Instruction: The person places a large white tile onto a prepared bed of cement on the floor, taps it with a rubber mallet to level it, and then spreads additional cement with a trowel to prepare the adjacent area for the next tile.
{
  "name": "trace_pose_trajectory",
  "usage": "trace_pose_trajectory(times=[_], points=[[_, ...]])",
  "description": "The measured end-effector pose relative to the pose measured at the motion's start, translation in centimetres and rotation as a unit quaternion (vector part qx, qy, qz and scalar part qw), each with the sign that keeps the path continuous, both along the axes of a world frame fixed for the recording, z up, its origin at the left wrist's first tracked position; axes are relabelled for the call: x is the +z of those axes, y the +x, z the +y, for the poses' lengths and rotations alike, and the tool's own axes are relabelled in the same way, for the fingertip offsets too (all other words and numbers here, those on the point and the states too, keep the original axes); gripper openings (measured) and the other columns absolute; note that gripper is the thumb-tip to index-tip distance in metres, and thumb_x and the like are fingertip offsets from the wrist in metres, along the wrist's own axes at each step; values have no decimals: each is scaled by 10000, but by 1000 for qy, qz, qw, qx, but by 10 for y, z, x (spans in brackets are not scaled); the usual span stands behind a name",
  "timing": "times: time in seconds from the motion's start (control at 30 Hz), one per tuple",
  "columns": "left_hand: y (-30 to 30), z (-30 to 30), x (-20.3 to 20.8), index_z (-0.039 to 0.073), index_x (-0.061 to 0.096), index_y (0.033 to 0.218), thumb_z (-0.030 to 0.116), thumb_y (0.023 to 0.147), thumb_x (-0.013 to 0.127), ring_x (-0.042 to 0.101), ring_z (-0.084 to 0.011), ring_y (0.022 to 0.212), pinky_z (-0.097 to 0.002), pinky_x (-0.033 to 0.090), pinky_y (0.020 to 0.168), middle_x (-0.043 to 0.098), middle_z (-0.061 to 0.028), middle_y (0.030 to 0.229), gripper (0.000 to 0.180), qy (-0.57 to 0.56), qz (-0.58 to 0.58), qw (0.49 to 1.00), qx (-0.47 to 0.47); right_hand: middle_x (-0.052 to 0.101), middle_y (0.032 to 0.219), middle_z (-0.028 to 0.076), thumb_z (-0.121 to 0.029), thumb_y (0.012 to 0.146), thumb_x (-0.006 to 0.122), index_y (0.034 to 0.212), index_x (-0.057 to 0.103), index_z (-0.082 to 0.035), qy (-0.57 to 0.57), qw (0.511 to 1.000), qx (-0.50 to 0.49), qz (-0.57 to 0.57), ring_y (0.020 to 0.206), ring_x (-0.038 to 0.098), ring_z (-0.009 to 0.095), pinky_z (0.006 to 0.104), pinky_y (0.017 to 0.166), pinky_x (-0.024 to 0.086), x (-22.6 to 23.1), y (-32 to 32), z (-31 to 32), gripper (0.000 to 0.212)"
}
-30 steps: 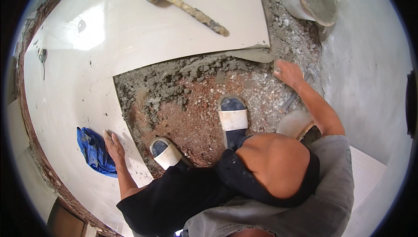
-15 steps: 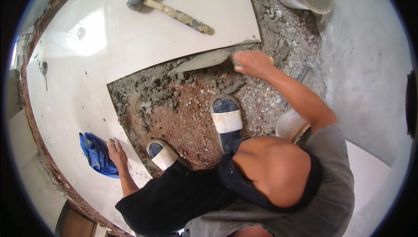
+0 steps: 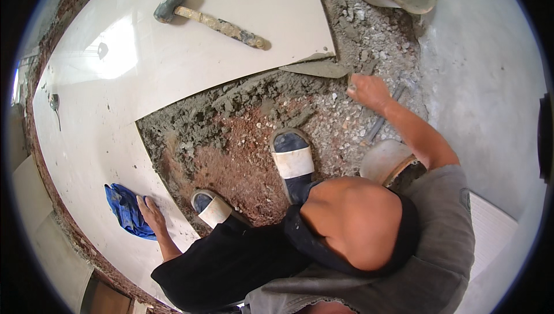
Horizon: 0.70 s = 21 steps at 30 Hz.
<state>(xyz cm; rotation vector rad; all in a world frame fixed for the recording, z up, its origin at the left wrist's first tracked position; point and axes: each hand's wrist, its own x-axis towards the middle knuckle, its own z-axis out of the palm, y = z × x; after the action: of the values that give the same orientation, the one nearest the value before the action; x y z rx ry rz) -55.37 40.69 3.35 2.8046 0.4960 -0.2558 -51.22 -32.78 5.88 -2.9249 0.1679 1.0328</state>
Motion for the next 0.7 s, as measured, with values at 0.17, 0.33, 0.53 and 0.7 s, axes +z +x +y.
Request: trace_pose_trajectory(times=[0.17,0.33,0.53,0.7], points=[[5,-2,-9,-50,361,1381,325,1003,402,325,-425,1327,-441,261,1096,387,-285,1398,534,19,-19,999,-39,649,808,164,-285,882,560,889,519,-31,-6,1000,2,-26,721,662,324,442,660,539,0,-19,21,258],[1,-5,-9,-33,381,1376,335,1003,399,338,-433,1314,-456,278,1077,403,-295,1379,524,23,-49,998,-14,648,818,172,-305,875,574,906,530,-33,-2,999,10,-34,754,665,320,449,662,534,14,-43,37,277],[-8,0,-4,-29,402,1363,351,994,411,416,-424,1252,-448,318,1042,435,-290,1356,529,-11,-65,997,50,652,845,174,-298,856,578,931,545,-28,-33,999,17,-17,770,660,327,446,675,535,40,-36,46,282],[0,12,-12,-24,403,1362,338,992,412,451,-411,1224,-425,342,1026,453,-279,1347,519,-25,-81,995,49,655,846,169,-288,859,558,923,556,-28,-46,995,29,-80,749,653,332,449,676,538,31,1,64,268]])
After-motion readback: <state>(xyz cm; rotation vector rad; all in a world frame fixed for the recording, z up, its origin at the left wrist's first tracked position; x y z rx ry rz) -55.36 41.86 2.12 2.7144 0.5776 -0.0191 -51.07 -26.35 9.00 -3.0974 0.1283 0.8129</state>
